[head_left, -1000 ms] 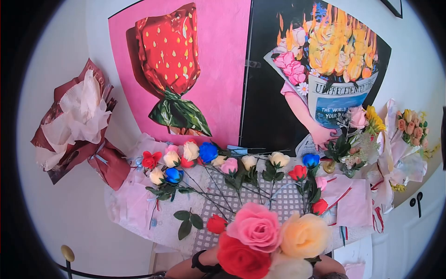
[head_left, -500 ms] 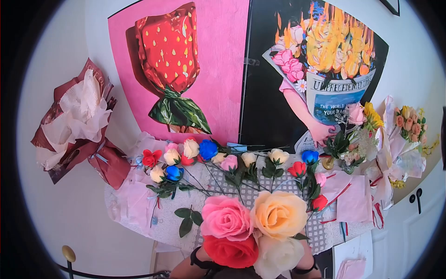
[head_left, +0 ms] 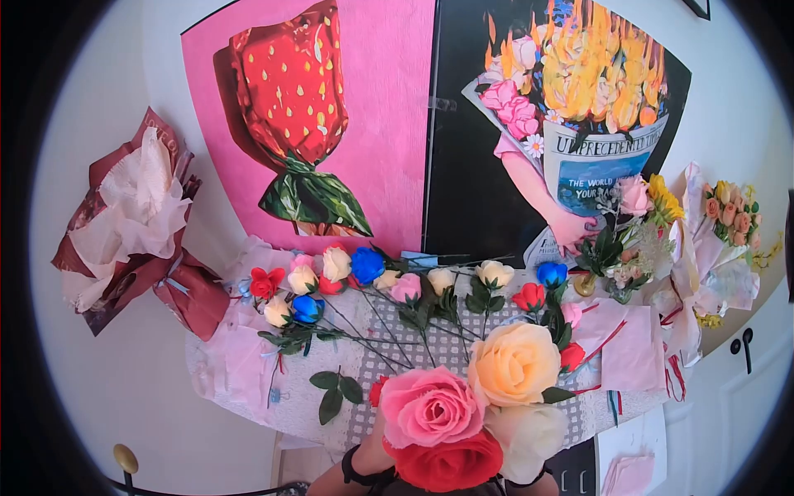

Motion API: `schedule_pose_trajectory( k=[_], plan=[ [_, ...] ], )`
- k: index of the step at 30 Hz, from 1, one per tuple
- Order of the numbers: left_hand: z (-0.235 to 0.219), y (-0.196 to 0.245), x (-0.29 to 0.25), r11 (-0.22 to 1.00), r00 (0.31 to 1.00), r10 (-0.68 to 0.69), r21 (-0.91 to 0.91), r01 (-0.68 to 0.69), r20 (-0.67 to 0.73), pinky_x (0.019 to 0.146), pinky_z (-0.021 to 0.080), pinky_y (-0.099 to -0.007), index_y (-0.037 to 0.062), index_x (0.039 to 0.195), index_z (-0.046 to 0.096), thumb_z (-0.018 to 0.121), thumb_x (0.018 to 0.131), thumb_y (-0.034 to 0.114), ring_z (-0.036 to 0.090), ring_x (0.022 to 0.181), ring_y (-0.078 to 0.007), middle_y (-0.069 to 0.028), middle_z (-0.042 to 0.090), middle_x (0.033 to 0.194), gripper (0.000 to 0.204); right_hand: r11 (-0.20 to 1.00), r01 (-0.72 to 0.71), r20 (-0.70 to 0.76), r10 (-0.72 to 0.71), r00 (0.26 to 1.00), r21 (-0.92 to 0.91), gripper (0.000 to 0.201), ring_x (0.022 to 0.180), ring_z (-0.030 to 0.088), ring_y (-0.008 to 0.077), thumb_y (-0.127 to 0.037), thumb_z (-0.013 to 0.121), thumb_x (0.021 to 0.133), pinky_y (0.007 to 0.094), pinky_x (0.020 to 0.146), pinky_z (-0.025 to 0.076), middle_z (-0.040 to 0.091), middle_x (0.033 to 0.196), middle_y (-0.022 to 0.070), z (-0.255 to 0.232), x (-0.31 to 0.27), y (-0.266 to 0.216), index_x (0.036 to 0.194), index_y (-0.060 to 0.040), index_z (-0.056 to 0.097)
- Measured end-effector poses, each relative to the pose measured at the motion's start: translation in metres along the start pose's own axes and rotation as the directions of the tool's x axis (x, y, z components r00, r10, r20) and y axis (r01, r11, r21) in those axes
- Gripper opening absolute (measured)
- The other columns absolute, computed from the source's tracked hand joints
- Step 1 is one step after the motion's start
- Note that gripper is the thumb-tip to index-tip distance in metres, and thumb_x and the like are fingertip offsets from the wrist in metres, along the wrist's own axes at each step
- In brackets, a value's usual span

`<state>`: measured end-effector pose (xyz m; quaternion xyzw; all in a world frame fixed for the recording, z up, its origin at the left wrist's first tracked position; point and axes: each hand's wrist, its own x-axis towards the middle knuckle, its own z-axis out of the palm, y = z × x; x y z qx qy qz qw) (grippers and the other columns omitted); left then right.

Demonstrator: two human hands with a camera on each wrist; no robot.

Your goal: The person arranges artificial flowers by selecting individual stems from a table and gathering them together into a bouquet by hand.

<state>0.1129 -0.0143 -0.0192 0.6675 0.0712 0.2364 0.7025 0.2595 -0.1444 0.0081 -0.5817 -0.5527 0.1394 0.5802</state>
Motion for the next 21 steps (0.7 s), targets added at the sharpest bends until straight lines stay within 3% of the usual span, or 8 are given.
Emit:
schedule_pose_trajectory(
  k=[6,11,12,14,15,16,18,21],
  plan=[
    [-0.003,-0.006,-0.004,0.999,0.999,-0.032,-0.025,0.032,0.014,0.087,0.047,-0.0374,0.0024,0.139,0.038,0.053,0.096,0.041,0.059,0.104,-0.0278,-0.0200,0.052,0.130,0.060,0.997,-0.045,-0.017,0.046,0.999,0.065,0.055,0.094,0.063,0.0258,-0.010,0.077,0.075,0.0334,0.082,0.050,0.062,0.105,0.0132,0.003,0.000,0.001,0.122,0.0026,0.052],
    [0.000,-0.009,-0.009,0.948,0.977,0.206,0.261,-0.183,-0.063,0.081,0.052,-0.0308,0.0025,0.108,0.065,0.073,0.079,0.016,0.065,0.096,-0.0252,-0.0127,0.066,0.108,0.032,0.989,-0.082,-0.032,0.087,0.996,0.120,0.055,0.096,0.062,0.0257,-0.010,0.077,0.075,0.0335,0.083,0.049,0.061,0.106,0.0133,0.003,-0.031,0.009,0.123,0.0027,0.051],
    [0.000,-0.012,-0.008,0.948,0.977,0.204,0.260,-0.182,-0.063,0.081,0.052,-0.0308,0.0025,0.108,0.065,0.073,0.079,0.016,0.065,0.096,-0.0252,-0.0127,0.066,0.108,0.032,0.988,-0.089,-0.034,0.094,0.995,0.130,0.055,0.097,0.062,0.0256,-0.011,0.077,0.075,0.0335,0.083,0.049,0.061,0.106,0.0134,0.006,-0.020,0.006,0.123,0.0027,0.051],
    [-0.002,-0.019,-0.006,0.988,0.996,-0.075,0.133,0.079,-0.041,0.079,0.053,-0.0328,0.0013,0.103,0.066,0.071,0.077,0.017,0.065,0.095,-0.0292,-0.0139,0.066,0.106,0.031,0.983,-0.102,-0.038,0.109,0.993,0.151,0.055,0.098,0.062,0.0256,-0.011,0.077,0.076,0.0335,0.084,0.049,0.061,0.107,0.0134,0.020,0.024,-0.006,0.123,0.0027,0.051],
    [0.005,0.006,-0.002,0.979,0.997,-0.022,0.200,0.037,-0.076,0.076,0.053,-0.0351,0.0021,0.103,0.065,0.070,0.074,0.017,0.064,0.093,-0.0323,-0.0148,0.066,0.105,0.033,0.981,-0.108,-0.041,0.116,0.992,0.162,0.055,0.098,0.062,0.0256,-0.011,0.076,0.076,0.0335,0.084,0.049,0.061,0.107,0.0134,0.023,0.035,-0.008,0.123,0.0027,0.051],
    [0.004,0.011,0.000,0.979,0.997,-0.023,0.200,0.037,-0.075,0.076,0.053,-0.0351,0.0021,0.103,0.065,0.070,0.074,0.017,0.064,0.093,-0.0323,-0.0148,0.066,0.105,0.033,0.978,-0.114,-0.043,0.123,0.991,0.173,0.056,0.098,0.062,0.0255,-0.011,0.076,0.076,0.0335,0.084,0.049,0.061,0.107,0.0135,0.003,-0.016,0.006,0.123,0.0027,0.051],
    [0.003,0.014,0.001,0.776,0.952,0.301,0.565,-0.280,0.058,0.074,0.053,-0.0361,0.0022,0.101,0.065,0.070,0.072,0.016,0.064,0.091,-0.0328,-0.0135,0.066,0.104,0.033,0.973,-0.127,-0.049,0.139,0.989,0.194,0.056,0.099,0.061,0.0255,-0.011,0.076,0.076,0.0335,0.085,0.049,0.061,0.108,0.0135,0.001,-0.015,0.005,0.124,0.0027,0.050],
    [0.001,0.013,0.000,0.831,0.962,0.264,0.490,-0.263,0.068,0.073,0.053,-0.0375,0.0021,0.101,0.065,0.070,0.072,0.016,0.064,0.090,-0.0333,-0.0128,0.066,0.102,0.033,0.964,-0.144,-0.057,0.161,0.985,0.224,0.056,0.100,0.061,0.0254,-0.011,0.076,0.077,0.0335,0.086,0.049,0.060,0.109,0.0136,0.006,-0.001,0.002,0.124,0.0027,0.050]
  ],
)
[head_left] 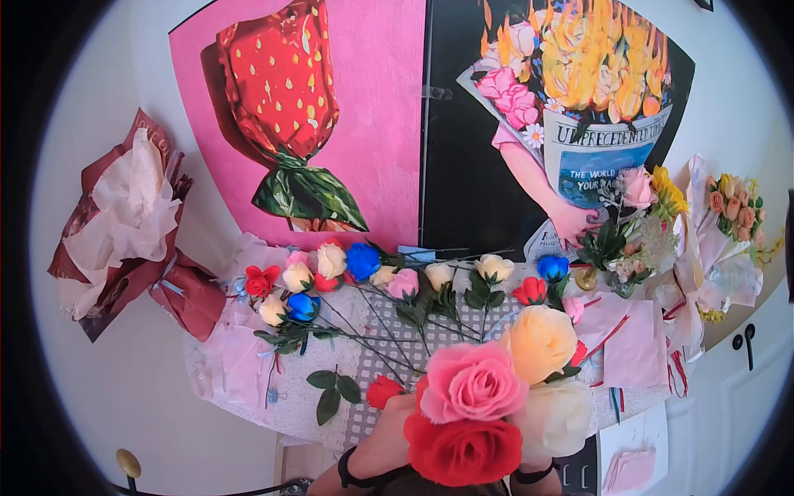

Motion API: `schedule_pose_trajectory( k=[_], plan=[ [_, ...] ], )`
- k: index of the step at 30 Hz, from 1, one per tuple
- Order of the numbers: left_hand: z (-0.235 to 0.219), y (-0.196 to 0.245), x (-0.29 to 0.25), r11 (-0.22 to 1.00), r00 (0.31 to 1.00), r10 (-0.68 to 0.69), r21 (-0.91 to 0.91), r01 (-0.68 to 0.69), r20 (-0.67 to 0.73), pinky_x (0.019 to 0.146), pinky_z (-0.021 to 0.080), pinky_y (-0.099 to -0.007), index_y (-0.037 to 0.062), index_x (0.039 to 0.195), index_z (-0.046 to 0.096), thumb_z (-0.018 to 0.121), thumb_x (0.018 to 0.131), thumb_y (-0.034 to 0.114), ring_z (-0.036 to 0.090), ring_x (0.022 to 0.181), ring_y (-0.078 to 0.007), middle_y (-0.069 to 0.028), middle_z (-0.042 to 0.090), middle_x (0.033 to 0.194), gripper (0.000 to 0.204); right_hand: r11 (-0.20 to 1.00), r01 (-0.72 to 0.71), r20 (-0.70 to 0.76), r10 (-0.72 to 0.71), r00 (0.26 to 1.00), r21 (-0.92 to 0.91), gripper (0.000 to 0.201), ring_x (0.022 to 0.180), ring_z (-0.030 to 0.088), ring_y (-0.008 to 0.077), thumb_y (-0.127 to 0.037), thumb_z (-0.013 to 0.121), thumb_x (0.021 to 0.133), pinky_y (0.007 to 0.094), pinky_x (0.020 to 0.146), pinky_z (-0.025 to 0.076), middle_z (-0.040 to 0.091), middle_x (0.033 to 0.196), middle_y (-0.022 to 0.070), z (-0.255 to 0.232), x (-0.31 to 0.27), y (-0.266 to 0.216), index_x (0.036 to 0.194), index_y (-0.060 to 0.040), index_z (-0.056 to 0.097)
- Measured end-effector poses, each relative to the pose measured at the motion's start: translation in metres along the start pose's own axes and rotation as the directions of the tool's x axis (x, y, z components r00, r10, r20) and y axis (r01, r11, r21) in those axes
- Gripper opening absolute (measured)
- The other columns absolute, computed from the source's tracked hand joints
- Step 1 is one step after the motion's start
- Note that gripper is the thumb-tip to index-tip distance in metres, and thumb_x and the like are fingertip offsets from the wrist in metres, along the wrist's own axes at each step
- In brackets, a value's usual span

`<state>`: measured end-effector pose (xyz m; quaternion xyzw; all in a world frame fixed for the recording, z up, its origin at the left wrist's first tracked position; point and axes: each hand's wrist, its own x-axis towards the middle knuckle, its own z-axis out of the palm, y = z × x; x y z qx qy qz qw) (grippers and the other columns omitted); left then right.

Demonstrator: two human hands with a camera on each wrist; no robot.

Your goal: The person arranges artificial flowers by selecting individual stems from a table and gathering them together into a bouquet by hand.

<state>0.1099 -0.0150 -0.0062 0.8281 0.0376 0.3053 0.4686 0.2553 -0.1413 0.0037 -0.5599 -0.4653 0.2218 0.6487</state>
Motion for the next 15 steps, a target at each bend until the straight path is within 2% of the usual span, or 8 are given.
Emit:
schedule_pose_trajectory(
  k=[3,5,7,8,9,10,12,15],
  plan=[
    [-0.007,0.015,0.009,0.994,0.995,0.095,0.051,-0.092,-0.041,0.073,0.053,-0.0379,0.0023,0.101,0.064,0.069,0.073,0.015,0.064,0.090,-0.0338,-0.0128,0.066,0.101,0.032,0.999,-0.019,-0.010,0.019,1.000,0.029,0.056,0.102,0.061,0.0253,-0.011,0.076,0.077,0.0335,0.086,0.048,0.060,0.110,0.0137,-0.009,-0.015,0.003,0.125,0.0027,0.050],
    [-0.002,0.002,0.002,0.994,0.997,0.078,0.075,-0.077,-0.001,0.074,0.052,-0.0378,0.0023,0.102,0.064,0.069,0.074,0.016,0.063,0.090,-0.0348,-0.0135,0.066,0.101,0.032,0.998,-0.033,-0.016,0.034,0.999,0.050,0.056,0.102,0.061,0.0253,-0.011,0.076,0.077,0.0335,0.087,0.048,0.060,0.110,0.0138,0.007,0.001,0.000,0.125,0.0028,0.049],
    [-0.002,0.003,0.002,0.993,0.997,0.061,0.100,-0.064,0.039,0.074,0.052,-0.0377,0.0023,0.103,0.064,0.069,0.075,0.016,0.063,0.091,-0.0358,-0.0142,0.066,0.101,0.032,0.996,-0.045,-0.023,0.047,0.999,0.070,0.057,0.103,0.060,0.0252,-0.011,0.076,0.077,0.0335,0.087,0.048,0.060,0.111,0.0138,0.009,-0.017,0.005,0.125,0.0028,0.049],
    [-0.004,0.015,0.007,0.999,0.999,0.042,0.006,-0.042,0.003,0.076,0.052,-0.0371,0.0024,0.103,0.063,0.069,0.076,0.015,0.063,0.091,-0.0350,-0.0141,0.066,0.101,0.031,0.995,-0.051,-0.027,0.054,0.998,0.080,0.057,0.103,0.060,0.0252,-0.011,0.076,0.078,0.0336,0.088,0.048,0.060,0.111,0.0139,-0.008,-0.022,0.007,0.125,0.0028,0.049],
    [-0.005,0.021,0.010,0.996,0.999,0.021,-0.089,-0.023,-0.030,0.077,0.052,-0.0365,0.0024,0.104,0.063,0.069,0.078,0.014,0.064,0.092,-0.0341,-0.0140,0.066,0.102,0.029,0.994,-0.057,-0.031,0.060,0.998,0.090,0.057,0.104,0.060,0.0252,-0.011,0.076,0.078,0.0336,0.088,0.048,0.060,0.111,0.0139,0.004,-0.012,0.003,0.126,0.0028,0.049],
    [-0.004,0.019,0.008,0.996,0.999,0.021,-0.090,-0.023,-0.029,0.077,0.052,-0.0365,0.0024,0.104,0.063,0.069,0.078,0.014,0.064,0.092,-0.0341,-0.0140,0.066,0.102,0.029,0.993,-0.063,-0.035,0.066,0.997,0.100,0.057,0.104,0.060,0.0251,-0.011,0.076,0.078,0.0336,0.088,0.048,0.060,0.112,0.0139,0.008,-0.013,0.004,0.126,0.0028,0.049],
    [0.002,0.012,-0.001,0.893,0.974,-0.227,-0.396,0.215,0.017,0.082,0.050,-0.0358,0.0028,0.108,0.062,0.070,0.079,0.012,0.064,0.098,-0.0300,-0.0128,0.066,0.108,0.031,0.990,-0.073,-0.040,0.078,0.996,0.120,0.057,0.105,0.060,0.0251,-0.011,0.076,0.078,0.0336,0.089,0.048,0.059,0.112,0.0140,0.006,-0.014,0.004,0.126,0.0028,0.048],
    [0.012,-0.009,-0.003,0.813,0.962,-0.275,-0.534,0.233,0.001,0.088,0.048,-0.0353,0.0036,0.112,0.062,0.072,0.079,0.011,0.062,0.104,-0.0254,-0.0107,0.065,0.112,0.035,0.985,-0.091,-0.045,0.099,0.994,0.149,0.057,0.106,0.060,0.0250,-0.011,0.076,0.079,0.0336,0.089,0.047,0.059,0.113,0.0141,-0.001,-0.027,0.008,0.127,0.0028,0.048]
  ],
)
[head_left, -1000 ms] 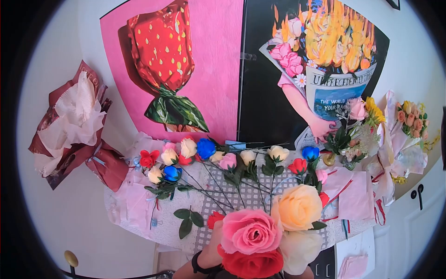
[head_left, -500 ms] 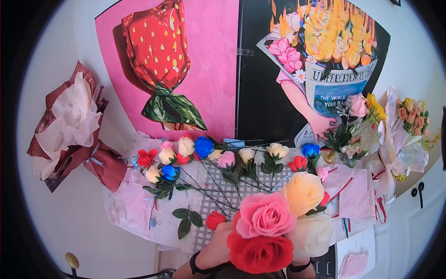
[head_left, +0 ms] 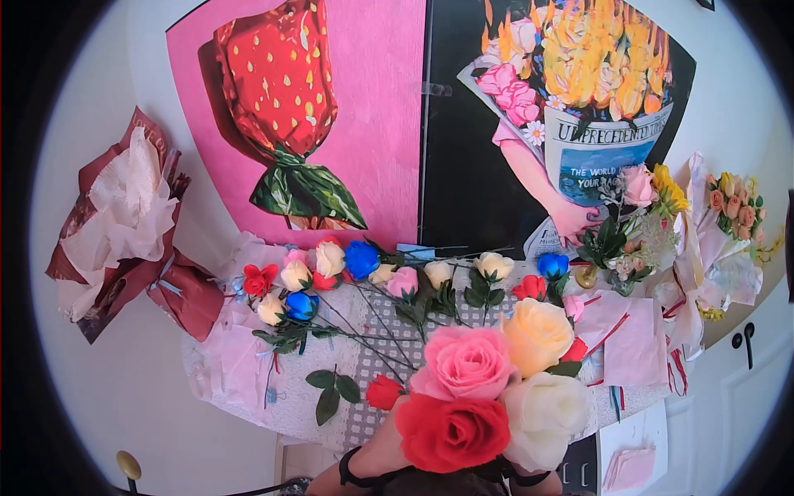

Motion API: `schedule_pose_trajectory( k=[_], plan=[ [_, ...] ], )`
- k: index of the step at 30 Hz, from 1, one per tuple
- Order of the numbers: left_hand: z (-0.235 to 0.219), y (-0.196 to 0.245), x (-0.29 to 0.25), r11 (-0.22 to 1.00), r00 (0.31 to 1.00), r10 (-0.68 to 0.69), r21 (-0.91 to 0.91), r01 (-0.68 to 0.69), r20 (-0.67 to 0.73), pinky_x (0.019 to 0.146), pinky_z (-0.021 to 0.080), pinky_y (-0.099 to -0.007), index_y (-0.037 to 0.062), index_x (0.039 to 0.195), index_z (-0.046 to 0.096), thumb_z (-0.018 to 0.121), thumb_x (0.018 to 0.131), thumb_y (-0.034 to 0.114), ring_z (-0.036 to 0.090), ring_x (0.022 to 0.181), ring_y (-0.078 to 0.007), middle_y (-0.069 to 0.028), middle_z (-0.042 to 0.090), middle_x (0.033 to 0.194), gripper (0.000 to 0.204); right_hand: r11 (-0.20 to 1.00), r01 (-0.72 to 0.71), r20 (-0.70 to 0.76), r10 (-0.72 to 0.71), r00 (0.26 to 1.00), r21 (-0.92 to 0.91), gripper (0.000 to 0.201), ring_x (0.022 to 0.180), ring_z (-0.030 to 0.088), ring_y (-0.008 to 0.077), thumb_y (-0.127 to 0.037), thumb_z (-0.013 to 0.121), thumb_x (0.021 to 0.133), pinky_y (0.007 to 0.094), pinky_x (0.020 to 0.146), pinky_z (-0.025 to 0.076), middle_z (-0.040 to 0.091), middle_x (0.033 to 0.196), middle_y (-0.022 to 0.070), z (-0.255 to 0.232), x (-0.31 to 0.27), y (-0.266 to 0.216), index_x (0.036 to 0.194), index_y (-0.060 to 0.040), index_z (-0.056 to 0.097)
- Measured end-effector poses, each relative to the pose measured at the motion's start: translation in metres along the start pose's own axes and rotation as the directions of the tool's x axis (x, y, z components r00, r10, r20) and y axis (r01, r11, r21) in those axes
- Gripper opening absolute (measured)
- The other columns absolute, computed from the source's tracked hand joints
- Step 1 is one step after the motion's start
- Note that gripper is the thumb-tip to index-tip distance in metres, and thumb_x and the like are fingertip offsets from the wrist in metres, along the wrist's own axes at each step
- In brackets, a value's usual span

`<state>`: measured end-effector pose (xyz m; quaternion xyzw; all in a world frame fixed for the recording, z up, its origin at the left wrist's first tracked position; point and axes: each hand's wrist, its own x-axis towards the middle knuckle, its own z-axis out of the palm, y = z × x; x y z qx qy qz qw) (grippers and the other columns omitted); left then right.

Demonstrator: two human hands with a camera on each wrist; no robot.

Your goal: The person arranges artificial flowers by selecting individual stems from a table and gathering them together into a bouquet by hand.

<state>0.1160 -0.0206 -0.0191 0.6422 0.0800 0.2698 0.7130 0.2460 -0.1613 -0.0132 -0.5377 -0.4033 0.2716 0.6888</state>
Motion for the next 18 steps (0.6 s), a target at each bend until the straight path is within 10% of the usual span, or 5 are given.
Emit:
schedule_pose_trajectory(
  k=[3,10,12,13,18],
  plan=[
    [0.004,0.004,-0.008,0.812,0.991,0.124,0.578,-0.077,-0.042,0.093,0.046,-0.0355,0.0043,0.114,0.061,0.074,0.078,0.010,0.060,0.108,-0.0247,-0.0099,0.063,0.114,0.039,0.999,-0.019,-0.009,0.019,1.000,0.032,0.057,0.107,0.059,0.0249,-0.012,0.075,0.079,0.0336,0.090,0.047,0.059,0.114,0.0142,0.000,0.004,-0.002,0.127,0.0028,0.047],
    [0.004,0.043,0.003,0.987,0.954,0.001,0.151,0.047,-0.300,0.083,0.051,-0.0294,0.0006,0.106,0.066,0.072,0.082,0.006,0.063,0.092,-0.0128,-0.0037,0.068,0.103,0.025,0.981,0.167,0.024,-0.170,0.985,0.094,0.070,0.126,0.046,0.0297,-0.024,0.067,0.089,0.0398,0.103,0.038,0.046,0.134,0.0227,0.029,0.036,-0.022,0.140,0.0036,0.028],
    [0.006,0.038,-0.001,0.955,0.879,-0.142,0.170,0.243,-0.456,0.084,0.052,-0.0302,-0.0003,0.102,0.069,0.076,0.074,0.002,0.067,0.090,-0.0189,-0.0082,0.070,0.099,0.028,0.856,0.036,0.409,0.209,0.889,-0.516,0.066,0.115,0.052,0.0393,-0.028,0.061,0.092,0.0414,0.098,0.042,0.050,0.125,0.0281,0.021,0.037,-0.023,0.139,0.0047,0.028],
    [0.003,0.031,0.001,0.991,0.916,-0.096,0.050,0.125,-0.389,0.079,0.052,-0.0270,-0.0008,0.103,0.068,0.070,0.080,-0.001,0.065,0.086,-0.0139,-0.0055,0.070,0.096,0.023,0.746,0.188,0.360,0.074,0.930,-0.639,0.040,0.095,0.062,0.0386,-0.022,0.059,0.092,0.0375,0.080,0.050,0.062,0.108,0.0213,0.028,0.030,-0.012,0.123,0.0011,0.048],
    [0.002,0.028,0.000,0.997,0.948,0.011,0.078,0.015,-0.320,0.072,0.052,-0.0236,0.0002,0.102,0.069,0.066,0.085,-0.001,0.063,0.081,-0.0081,-0.0042,0.069,0.093,0.017,0.872,0.068,0.265,0.072,0.962,-0.486,0.023,0.068,0.065,0.0350,-0.015,0.055,0.094,0.0393,0.067,0.052,0.067,0.081,0.0121,0.040,0.026,-0.017,0.110,0.0012,0.054]
  ],
)
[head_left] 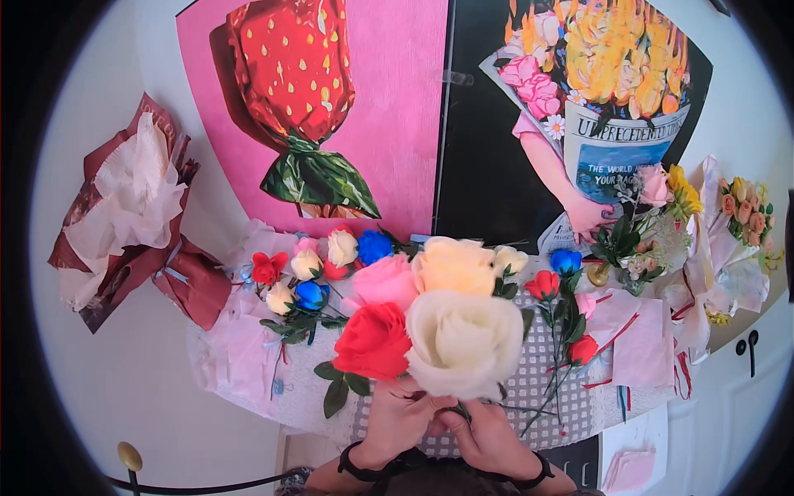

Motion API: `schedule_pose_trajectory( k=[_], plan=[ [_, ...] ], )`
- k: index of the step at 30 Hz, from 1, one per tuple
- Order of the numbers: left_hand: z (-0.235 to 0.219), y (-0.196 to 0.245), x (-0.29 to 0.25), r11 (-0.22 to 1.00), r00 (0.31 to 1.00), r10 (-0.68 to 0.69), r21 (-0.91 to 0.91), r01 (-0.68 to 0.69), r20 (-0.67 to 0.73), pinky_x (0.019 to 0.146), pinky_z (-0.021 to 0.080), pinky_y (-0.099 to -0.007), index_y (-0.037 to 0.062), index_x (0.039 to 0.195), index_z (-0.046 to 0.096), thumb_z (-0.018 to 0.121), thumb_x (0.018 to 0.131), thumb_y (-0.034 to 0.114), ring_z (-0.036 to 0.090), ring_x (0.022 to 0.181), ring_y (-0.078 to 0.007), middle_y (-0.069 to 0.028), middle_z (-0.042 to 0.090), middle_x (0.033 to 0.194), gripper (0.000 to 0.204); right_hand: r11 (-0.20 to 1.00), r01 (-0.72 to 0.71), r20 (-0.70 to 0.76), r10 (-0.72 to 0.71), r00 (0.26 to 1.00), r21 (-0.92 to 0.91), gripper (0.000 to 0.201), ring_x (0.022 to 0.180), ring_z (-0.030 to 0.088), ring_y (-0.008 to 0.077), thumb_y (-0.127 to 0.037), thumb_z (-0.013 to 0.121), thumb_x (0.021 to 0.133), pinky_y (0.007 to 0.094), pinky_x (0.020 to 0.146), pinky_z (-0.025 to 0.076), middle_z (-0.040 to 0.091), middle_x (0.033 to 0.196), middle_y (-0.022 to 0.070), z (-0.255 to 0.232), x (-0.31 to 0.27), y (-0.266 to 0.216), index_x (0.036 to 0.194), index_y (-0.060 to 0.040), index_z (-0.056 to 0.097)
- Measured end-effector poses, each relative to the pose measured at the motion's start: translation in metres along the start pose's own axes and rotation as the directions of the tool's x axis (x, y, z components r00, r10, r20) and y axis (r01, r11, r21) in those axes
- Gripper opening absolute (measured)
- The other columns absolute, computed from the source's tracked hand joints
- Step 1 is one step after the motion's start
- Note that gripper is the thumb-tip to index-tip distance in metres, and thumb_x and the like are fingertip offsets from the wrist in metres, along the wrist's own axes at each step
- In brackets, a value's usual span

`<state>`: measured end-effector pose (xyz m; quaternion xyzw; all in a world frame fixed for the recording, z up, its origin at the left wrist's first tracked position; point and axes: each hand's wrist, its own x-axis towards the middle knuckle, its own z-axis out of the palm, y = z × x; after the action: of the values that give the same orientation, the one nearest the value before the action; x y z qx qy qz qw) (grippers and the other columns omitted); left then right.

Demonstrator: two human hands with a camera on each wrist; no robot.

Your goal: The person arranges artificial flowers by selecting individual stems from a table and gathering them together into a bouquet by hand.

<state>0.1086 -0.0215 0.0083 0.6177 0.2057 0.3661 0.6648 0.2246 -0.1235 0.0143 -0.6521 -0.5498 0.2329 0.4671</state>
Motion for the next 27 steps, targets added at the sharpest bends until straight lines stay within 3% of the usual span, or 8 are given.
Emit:
schedule_pose_trajectory(
  k=[3,6,7,8,10,22,24,27],
  plan=[
    [0.004,0.004,-0.005,0.997,0.994,0.065,-0.036,-0.069,-0.091,0.078,0.052,-0.0273,0.0018,0.107,0.067,0.067,0.083,0.002,0.064,0.088,-0.0108,-0.0061,0.069,0.099,0.024,0.941,-0.337,0.378,0.316,0.870,-0.011,0.025,0.080,0.065,0.0325,-0.012,0.055,0.093,0.0386,0.074,0.051,0.067,0.092,0.0139,-0.014,0.000,0.003,0.114,0.0019,0.054],
    [-0.006,-0.013,-0.013,0.973,0.988,0.135,0.199,-0.119,-0.072,0.089,0.048,-0.0328,0.0046,0.116,0.063,0.068,0.083,0.007,0.062,0.104,-0.0182,-0.0080,0.065,0.112,0.034,0.999,0.053,0.309,-0.052,0.950,0.004,0.033,0.100,0.062,0.0288,-0.015,0.058,0.092,0.0368,0.087,0.048,0.064,0.111,0.0143,-0.004,-0.013,0.032,0.122,-0.0006,0.053],
    [-0.004,0.023,-0.013,0.932,0.959,-0.284,0.243,0.270,0.023,0.099,0.041,-0.0360,0.0062,0.123,0.057,0.064,0.085,0.012,0.055,0.117,-0.0259,-0.0099,0.058,0.125,0.039,0.982,0.135,0.188,-0.158,0.969,0.133,0.024,0.080,0.061,0.0326,-0.013,0.054,0.091,0.0379,0.073,0.048,0.063,0.091,0.0152,0.002,-0.013,0.037,0.112,-0.0009,0.056],
    [-0.008,0.017,-0.013,0.932,0.959,-0.283,0.243,0.270,0.022,0.099,0.041,-0.0360,0.0062,0.123,0.057,0.064,0.085,0.012,0.055,0.117,-0.0259,-0.0099,0.058,0.125,0.039,0.941,0.228,0.052,-0.248,0.967,0.249,0.018,0.060,0.060,0.0364,-0.010,0.050,0.089,0.0389,0.058,0.048,0.062,0.072,0.0161,0.006,-0.012,0.040,0.101,-0.0012,0.059],
    [-0.019,-0.020,-0.012,0.948,0.950,0.225,0.175,-0.264,0.216,0.098,0.042,-0.0372,0.0066,0.129,0.051,0.059,0.089,0.016,0.056,0.112,-0.0261,-0.0107,0.056,0.125,0.041,0.935,0.253,0.005,-0.262,0.965,0.248,0.015,0.059,0.059,0.0373,-0.009,0.050,0.087,0.0393,0.057,0.047,0.061,0.069,0.0154,0.012,-0.009,0.043,0.096,-0.0015,0.059],
    [-0.074,-0.114,-0.062,1.000,0.936,-0.006,0.003,0.006,0.352,0.089,0.048,-0.0313,0.0087,0.136,0.044,0.051,0.095,0.015,0.058,0.105,-0.0181,-0.0081,0.056,0.122,0.042,0.942,0.331,0.252,-0.331,0.909,0.044,0.033,0.086,0.060,0.0412,-0.013,0.060,0.080,0.0444,0.075,0.049,0.061,0.101,0.0220,0.001,-0.012,0.068,0.109,0.0013,0.056],
    [-0.076,-0.121,-0.064,0.997,0.933,-0.017,-0.060,0.041,0.359,0.089,0.048,-0.0308,0.0089,0.136,0.044,0.050,0.095,0.014,0.058,0.105,-0.0176,-0.0079,0.056,0.122,0.042,0.976,-0.095,0.391,0.011,0.920,0.195,0.049,0.094,0.058,0.0413,-0.019,0.066,0.078,0.0430,0.084,0.049,0.058,0.110,0.0205,-0.030,0.005,0.029,0.120,0.0008,0.051],
    [-0.066,-0.124,-0.047,0.983,0.927,-0.033,-0.154,0.097,0.372,0.088,0.049,-0.0301,0.0092,0.137,0.043,0.050,0.096,0.014,0.058,0.105,-0.0168,-0.0076,0.056,0.122,0.043,0.962,0.207,0.363,-0.131,0.923,-0.180,0.066,0.110,0.054,0.0400,-0.026,0.070,0.078,0.0426,0.094,0.045,0.052,0.124,0.0208,-0.058,0.019,0.022,0.133,-0.0004,0.042]
  ],
)
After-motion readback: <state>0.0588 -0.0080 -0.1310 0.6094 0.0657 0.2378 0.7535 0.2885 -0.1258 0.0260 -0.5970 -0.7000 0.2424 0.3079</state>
